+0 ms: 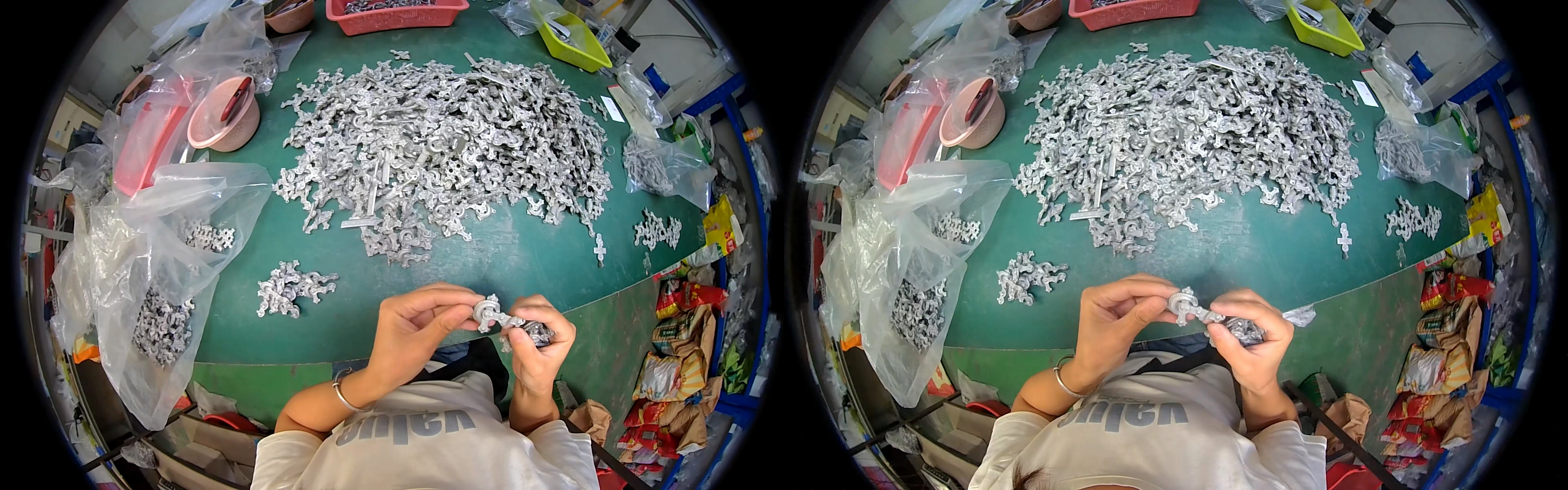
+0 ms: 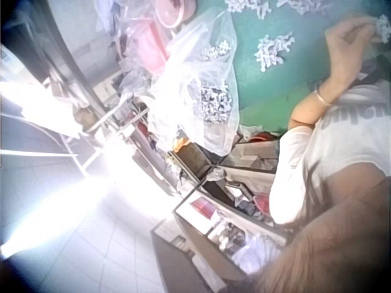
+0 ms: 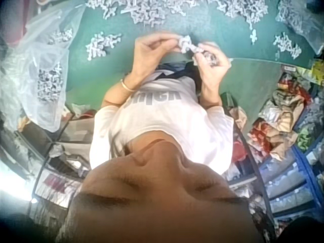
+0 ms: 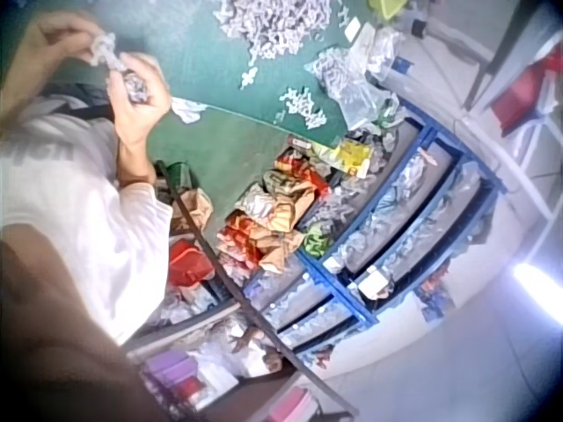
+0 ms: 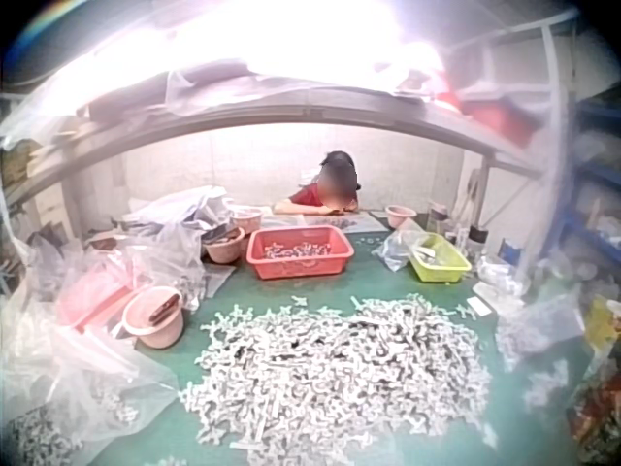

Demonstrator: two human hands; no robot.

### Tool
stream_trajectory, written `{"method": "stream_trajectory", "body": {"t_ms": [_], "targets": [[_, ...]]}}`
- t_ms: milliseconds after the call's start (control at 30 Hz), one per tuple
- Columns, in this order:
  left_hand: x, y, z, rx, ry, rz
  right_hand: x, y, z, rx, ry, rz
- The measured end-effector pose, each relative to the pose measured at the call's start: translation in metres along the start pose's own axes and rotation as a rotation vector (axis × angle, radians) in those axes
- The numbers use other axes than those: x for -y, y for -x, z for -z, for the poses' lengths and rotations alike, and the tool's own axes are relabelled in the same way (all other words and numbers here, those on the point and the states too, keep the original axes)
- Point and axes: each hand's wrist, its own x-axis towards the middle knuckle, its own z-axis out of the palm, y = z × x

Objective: The person picks up small silver-colored star-shaped and cross-shaped components one at a time from a large pile, places them into separate plastic bags, and moves completed bags to the side of the workbench.

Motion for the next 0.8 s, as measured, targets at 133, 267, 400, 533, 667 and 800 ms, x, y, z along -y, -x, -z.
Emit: {"method": "stream_trajectory", "body": {"t_ms": [133, 267, 400, 533, 667, 800], "targets": [[-0.004, 0.005, 0.001, -0.061, -0.11, -0.038, -0.001, -0.006, -0.009, 0.107, 0.085, -0.078], [-0.012, 0.01, 0.037, -0.23, -0.576, -0.195, -0.016, -0.006, -0.008, 0.066, 0.007, -0.335], [-0.019, 0.014, 0.083, -0.53, -1.411, -0.431, -0.032, -0.013, 0.023, -0.003, -0.737, -0.568], [-0.013, 0.026, 0.119, -0.657, -1.781, -0.313, -0.041, -0.007, 0.033, 0.015, -0.806, -0.61], [-0.006, 0.027, 0.12, -0.636, -1.862, -0.367, -0.052, 0.022, 0.077, 0.39, -0.881, -0.507], [-0.001, 0.029, 0.107, -0.574, -1.826, -0.401, -0.079, 0.068, 0.132, 0.411, -0.849, -0.513]]}}
